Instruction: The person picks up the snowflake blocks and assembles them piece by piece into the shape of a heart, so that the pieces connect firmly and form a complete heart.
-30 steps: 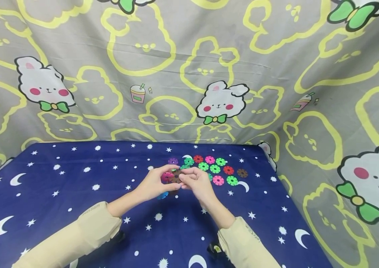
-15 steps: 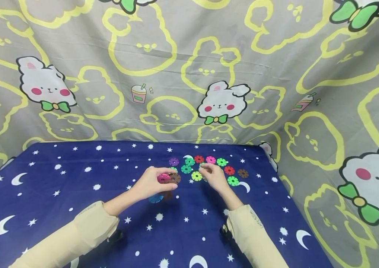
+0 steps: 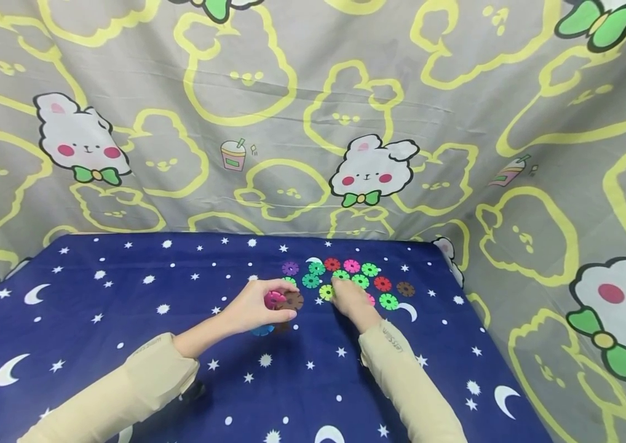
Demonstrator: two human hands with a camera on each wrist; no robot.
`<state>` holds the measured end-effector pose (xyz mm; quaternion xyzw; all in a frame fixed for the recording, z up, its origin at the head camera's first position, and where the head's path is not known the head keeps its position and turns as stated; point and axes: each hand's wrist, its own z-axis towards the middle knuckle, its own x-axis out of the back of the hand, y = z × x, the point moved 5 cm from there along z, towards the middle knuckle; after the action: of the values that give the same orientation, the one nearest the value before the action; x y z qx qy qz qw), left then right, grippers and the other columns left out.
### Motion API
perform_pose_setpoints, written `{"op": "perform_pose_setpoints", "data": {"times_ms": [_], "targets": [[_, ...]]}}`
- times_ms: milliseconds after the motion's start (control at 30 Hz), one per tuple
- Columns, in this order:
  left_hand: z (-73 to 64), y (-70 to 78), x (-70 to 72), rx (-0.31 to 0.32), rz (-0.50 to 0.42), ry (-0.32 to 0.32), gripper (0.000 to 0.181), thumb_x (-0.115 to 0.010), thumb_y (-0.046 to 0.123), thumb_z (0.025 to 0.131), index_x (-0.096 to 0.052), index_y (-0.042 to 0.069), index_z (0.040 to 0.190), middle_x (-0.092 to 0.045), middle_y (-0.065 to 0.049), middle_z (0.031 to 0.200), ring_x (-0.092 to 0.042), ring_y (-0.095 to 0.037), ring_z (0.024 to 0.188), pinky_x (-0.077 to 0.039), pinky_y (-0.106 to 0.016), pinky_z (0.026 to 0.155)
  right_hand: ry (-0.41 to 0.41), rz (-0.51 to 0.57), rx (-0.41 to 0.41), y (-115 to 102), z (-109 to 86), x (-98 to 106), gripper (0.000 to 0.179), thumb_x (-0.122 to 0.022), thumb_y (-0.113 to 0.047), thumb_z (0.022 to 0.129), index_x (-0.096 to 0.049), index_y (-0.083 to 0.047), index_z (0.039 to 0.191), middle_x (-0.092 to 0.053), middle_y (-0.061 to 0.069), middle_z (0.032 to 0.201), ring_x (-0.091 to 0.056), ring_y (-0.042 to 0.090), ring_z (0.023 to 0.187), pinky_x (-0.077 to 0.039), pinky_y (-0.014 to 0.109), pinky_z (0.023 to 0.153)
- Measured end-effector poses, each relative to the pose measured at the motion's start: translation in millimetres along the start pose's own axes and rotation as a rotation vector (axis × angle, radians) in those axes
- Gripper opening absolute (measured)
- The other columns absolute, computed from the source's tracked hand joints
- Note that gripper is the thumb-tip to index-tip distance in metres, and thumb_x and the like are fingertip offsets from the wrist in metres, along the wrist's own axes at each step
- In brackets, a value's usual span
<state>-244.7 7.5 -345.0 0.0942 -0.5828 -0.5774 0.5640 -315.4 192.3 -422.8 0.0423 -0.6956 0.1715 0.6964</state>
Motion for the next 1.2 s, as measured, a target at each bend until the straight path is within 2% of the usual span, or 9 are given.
{"op": "perform_pose_setpoints", "data": {"times_ms": [133, 400, 467, 633, 700, 767, 933, 1067, 1200], "targets": [[-0.8, 1.0, 0.5, -0.009, 0.008, 0.0, 0.035, -0.072, 0.023, 0.076, -0.065, 0.006, 0.105, -0.067, -0.004, 0.087, -0.064, -0.014, 0.08, -0.049, -0.02, 0.066, 0.032, -0.021, 0.002, -1, 2.7, -4, 0.042, -0.069, -0.008, 0.078, -0.055, 0.003, 0.116, -0.063, 0.017, 0.097, -0.06, 0.032, 0.089, -0.048, 0.045, 0.077], [0.5, 1.3, 1.7, 0.0, 0.003, 0.021, 0.038, -0.072, 0.021, 0.077, -0.064, 0.003, 0.109, -0.067, -0.007, 0.09, -0.064, -0.016, 0.082, -0.05, -0.023, 0.07, 0.049, 0.145, 0.014, 2, 3.0, -8, 0.046, -0.066, 0.003, 0.074, -0.053, 0.008, 0.117, -0.058, 0.022, 0.105, -0.055, 0.034, 0.1, -0.043, 0.045, 0.088], [0.6, 0.8, 2.4, 0.002, -0.003, 0.034, 0.04, -0.072, 0.022, 0.077, -0.064, 0.003, 0.11, -0.068, -0.008, 0.093, -0.065, -0.016, 0.083, -0.051, -0.024, 0.071, 0.046, 0.168, 0.027, 1, 3.0, -7, 0.041, -0.066, 0.005, 0.071, -0.057, 0.009, 0.111, -0.059, 0.02, 0.099, -0.056, 0.033, 0.094, -0.044, 0.044, 0.084], [-0.9, -2.4, 6.2, 0.016, -0.005, 0.083, 0.046, -0.074, 0.029, 0.074, -0.064, 0.003, 0.111, -0.068, -0.008, 0.095, -0.064, -0.014, 0.083, -0.051, -0.025, 0.07, 0.045, 0.295, 0.06, -1, 0.3, -3, 0.005, -0.066, -0.001, 0.075, -0.062, 0.001, 0.078, -0.052, 0.005, 0.069, -0.048, 0.017, 0.067, -0.041, 0.031, 0.063], [-1.2, -3.7, 7.7, 0.034, -0.003, 0.093, 0.046, -0.075, 0.029, 0.073, -0.064, 0.004, 0.11, -0.068, -0.008, 0.094, -0.064, -0.015, 0.084, -0.051, -0.026, 0.07, 0.055, 0.395, 0.078, -3, -4.0, 2, 0.009, -0.063, -0.004, 0.08, -0.06, -0.001, 0.072, -0.05, 0.002, 0.065, -0.044, 0.013, 0.062, -0.038, 0.028, 0.06], [-1.1, -4.7, 8.2, 0.061, -0.004, 0.096, 0.046, -0.076, 0.027, 0.072, -0.065, 0.005, 0.111, -0.068, -0.008, 0.094, -0.064, -0.017, 0.085, -0.051, -0.026, 0.071, 0.067, 0.521, 0.095, -7, -9.9, 9, 0.01, -0.06, -0.006, 0.085, -0.06, -0.001, 0.075, -0.053, 0.001, 0.067, -0.047, 0.012, 0.063, -0.04, 0.026, 0.06], [0.5, -7.4, 10.8, 0.097, 0.036, 0.146, 0.039, -0.075, 0.026, 0.073, -0.067, 0.007, 0.106, -0.069, -0.008, 0.09, -0.065, -0.018, 0.082, -0.05, -0.024, 0.066, 0.111, 0.782, 0.109, -19, -24.9, 29, 0.011, -0.053, -0.006, 0.091, -0.055, 0.005, 0.091, -0.061, 0.013, 0.071, -0.061, 0.025, 0.066, -0.05, 0.033, 0.062], [1.1, -8.9, 12.7, 0.108, 0.062, 0.182, 0.037, -0.074, 0.028, 0.073, -0.068, 0.006, 0.102, -0.069, -0.009, 0.084, -0.064, -0.015, 0.073, -0.049, -0.023, 0.06, 0.175, 0.821, 0.15, -33, -39.4, 45, 0.014, -0.053, -0.004, 0.091, -0.048, 0.006, 0.1, -0.063, 0.02, 0.071, -0.062, 0.029, 0.064, -0.052, 0.035, 0.063], [1.2, -9.7, 10.5, 0.112, 0.056, 0.17, 0.037, -0.074, 0.028, 0.073, -0.068, 0.006, 0.101, -0.069, -0.008, 0.084, -0.063, -0.013, 0.072, -0.048, -0.023, 0.058, 0.223, 0.816, 0.218, -49, -53.3, 59, 0.014, -0.054, -0.004, 0.09, -0.046, 0.003, 0.1, -0.064, 0.017, 0.071, -0.061, 0.018, 0.062, -0.052, 0.032, 0.061]]}}
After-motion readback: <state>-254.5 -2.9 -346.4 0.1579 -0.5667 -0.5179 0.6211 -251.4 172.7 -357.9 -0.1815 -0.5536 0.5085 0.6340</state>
